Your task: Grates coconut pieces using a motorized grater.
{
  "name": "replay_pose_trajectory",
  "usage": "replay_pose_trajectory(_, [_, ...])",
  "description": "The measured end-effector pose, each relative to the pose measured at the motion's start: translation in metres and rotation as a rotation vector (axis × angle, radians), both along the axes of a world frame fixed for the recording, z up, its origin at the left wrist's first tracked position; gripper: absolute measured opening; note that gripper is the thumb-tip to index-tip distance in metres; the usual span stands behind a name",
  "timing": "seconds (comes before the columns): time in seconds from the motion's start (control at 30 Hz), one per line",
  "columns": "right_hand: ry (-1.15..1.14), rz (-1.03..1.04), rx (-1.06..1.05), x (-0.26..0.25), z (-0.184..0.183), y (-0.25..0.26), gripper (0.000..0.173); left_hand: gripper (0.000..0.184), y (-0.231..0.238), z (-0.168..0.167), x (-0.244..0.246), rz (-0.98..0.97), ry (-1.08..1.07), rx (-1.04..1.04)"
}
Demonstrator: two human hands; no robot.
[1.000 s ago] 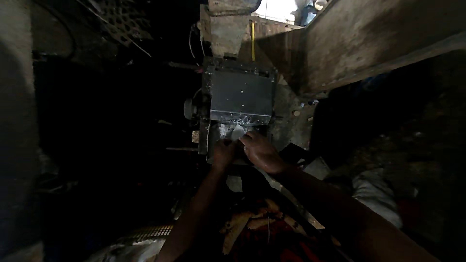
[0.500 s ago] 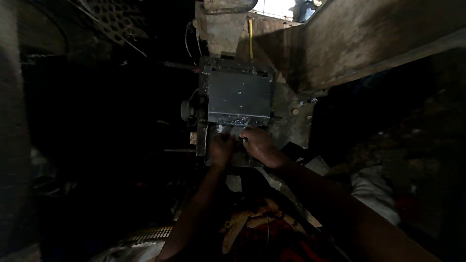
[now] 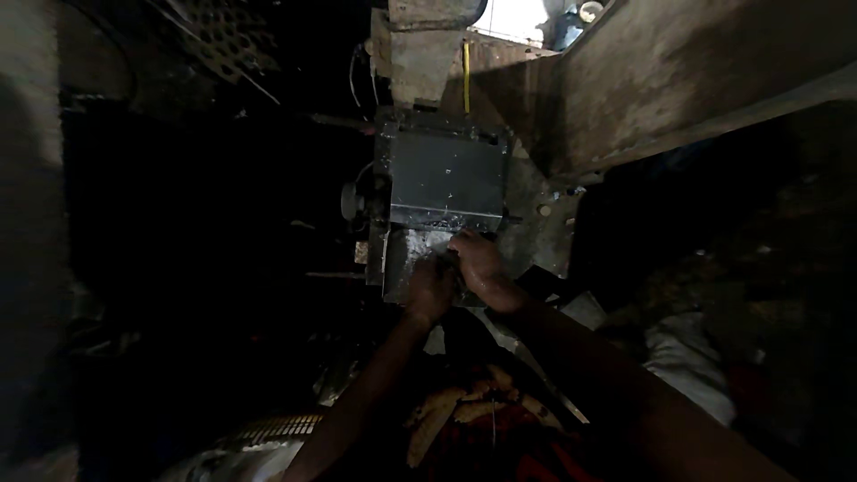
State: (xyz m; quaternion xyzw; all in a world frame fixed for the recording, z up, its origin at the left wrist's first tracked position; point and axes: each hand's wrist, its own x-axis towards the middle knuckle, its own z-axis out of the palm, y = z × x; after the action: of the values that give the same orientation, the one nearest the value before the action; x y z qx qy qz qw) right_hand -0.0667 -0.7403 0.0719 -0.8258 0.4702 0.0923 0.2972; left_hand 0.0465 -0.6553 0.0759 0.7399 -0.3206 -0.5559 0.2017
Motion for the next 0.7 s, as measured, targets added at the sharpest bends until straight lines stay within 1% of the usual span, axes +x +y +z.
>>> replay_pose_trajectory(0.13, [0.067, -0.011, -0.045, 0.006, -0.007, -0.003, 0.012, 0.034, -0.002, -0.003, 0.001, -0.038, -0.005, 0.007])
replay_pose_trajectory(0.2, [0.081, -0.035, -0.049, 0.007, -0.009, -0.005, 0.013, 0.033, -0.004, -0.002, 0.003, -0.044, 0.011, -0.005])
replay_pose_trajectory(0.33, [-0.015, -0.078, -0.089, -0.003, -0.013, 0.002, 0.018, 0.033, -0.005, -0.008, 0.006, -0.056, 0.008, -0.072])
replay_pose_trajectory(0.37, [-0.003, -0.097, -0.089, -0.001, -0.015, 0.002, 0.020, 0.033, -0.006, -0.010, 0.006, -0.060, 0.003, -0.080])
replay_pose_trajectory(0.43, [0.095, -0.142, -0.049, 0.008, -0.014, -0.004, 0.023, 0.036, -0.006, -0.015, 0.008, -0.069, 0.000, -0.094])
replay_pose_trajectory(0.5, [0.139, -0.172, -0.044, 0.012, -0.012, -0.005, 0.023, 0.039, -0.007, -0.016, 0.009, -0.082, 0.008, -0.084])
replay_pose_trajectory(0.6, [0.023, -0.185, -0.089, 0.001, -0.011, 0.006, 0.019, 0.039, -0.007, -0.009, 0.010, -0.114, 0.013, -0.046])
replay_pose_trajectory(0.7, [-0.004, -0.212, -0.102, 0.002, -0.009, 0.008, 0.017, 0.042, -0.008, -0.007, 0.013, -0.163, 0.004, -0.090])
